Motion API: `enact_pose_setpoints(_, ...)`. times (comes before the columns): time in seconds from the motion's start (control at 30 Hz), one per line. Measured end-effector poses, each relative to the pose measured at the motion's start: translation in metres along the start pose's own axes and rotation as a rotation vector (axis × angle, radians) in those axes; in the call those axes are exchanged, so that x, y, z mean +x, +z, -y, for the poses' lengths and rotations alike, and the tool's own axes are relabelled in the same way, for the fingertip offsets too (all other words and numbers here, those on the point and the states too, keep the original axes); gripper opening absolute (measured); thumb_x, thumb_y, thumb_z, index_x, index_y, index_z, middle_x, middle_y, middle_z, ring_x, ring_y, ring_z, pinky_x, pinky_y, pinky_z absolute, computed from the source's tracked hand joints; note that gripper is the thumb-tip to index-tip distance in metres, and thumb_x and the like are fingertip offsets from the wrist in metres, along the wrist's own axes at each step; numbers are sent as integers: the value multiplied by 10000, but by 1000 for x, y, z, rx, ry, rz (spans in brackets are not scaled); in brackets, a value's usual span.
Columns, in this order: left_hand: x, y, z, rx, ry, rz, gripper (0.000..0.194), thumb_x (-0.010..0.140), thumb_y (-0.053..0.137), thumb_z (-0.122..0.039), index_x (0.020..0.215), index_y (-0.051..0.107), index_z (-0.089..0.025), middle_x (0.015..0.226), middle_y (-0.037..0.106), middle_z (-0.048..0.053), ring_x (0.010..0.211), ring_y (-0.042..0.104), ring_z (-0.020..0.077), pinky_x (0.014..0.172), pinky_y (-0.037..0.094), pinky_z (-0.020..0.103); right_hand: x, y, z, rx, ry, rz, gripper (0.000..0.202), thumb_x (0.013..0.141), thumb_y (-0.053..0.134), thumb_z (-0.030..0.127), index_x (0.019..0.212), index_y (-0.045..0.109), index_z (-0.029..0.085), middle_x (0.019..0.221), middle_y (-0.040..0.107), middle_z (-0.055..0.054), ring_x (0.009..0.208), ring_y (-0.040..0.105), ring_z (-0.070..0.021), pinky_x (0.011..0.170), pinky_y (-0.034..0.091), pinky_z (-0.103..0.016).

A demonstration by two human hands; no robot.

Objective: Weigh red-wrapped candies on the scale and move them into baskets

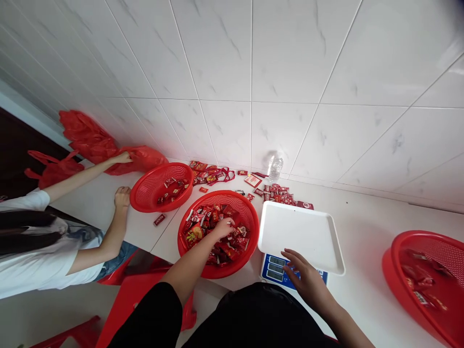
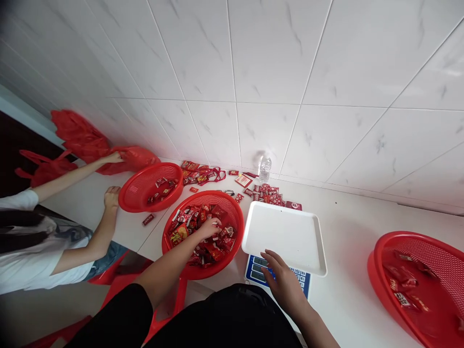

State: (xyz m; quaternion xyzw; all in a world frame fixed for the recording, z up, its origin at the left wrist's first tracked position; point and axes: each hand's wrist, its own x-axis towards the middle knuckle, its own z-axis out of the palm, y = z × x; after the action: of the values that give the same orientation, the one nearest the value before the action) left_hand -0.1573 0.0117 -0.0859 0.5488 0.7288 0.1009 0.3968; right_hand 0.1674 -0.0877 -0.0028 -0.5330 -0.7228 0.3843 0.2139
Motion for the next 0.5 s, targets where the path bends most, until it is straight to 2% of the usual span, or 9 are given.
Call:
enact_pose_setpoints(0.1,2,2,-2,-71,-22,-11,313,762,593,-191,1066,520,-195,921,665,30,730,629,131,588,453,197,-1,-5,0,-7,-1,19,359,885,409,387,1212,526,299,1301,515,-57,918,635,-193,774,542,-339)
enact_pose_setpoints(0.23,8,19,-14,-68,-35,-23,469,690,678,-229,1125,510,-187,1076,637,86,885,629,187,701,472,243,-3,-8,-4,-13,17,19,351,886,414,386,1210,524,306,1296,522,-51,906,641,-188,762,546,-330)
enact_pose_setpoints(0.37,11,38,-25,27,-55,-59,614,506,800,-275,1066,564,-186,1329,467,149,1157,486,314,897,403,338,-3,-7,-8,-26,24,11,346,884,417,390,1204,529,321,1290,532,-38,900,648,-185,743,554,-316)
enact_pose_setpoints(0.43,10,43,-27,64,-77,-80,648,474,810,-278,1065,566,-174,1359,429,169,1207,428,348,936,366,370,-2,-4,-9,-34,33,25,352,882,418,390,1210,523,318,1293,530,-39,897,651,-184,745,554,-317)
enact_pose_setpoints(0.5,7,44,-26,76,-101,-90,602,485,800,-272,1033,579,-162,1272,517,170,1157,477,339,910,381,370,-2,-2,-11,-37,36,48,363,883,412,390,1223,512,313,1300,524,-44,910,649,-188,760,550,-325)
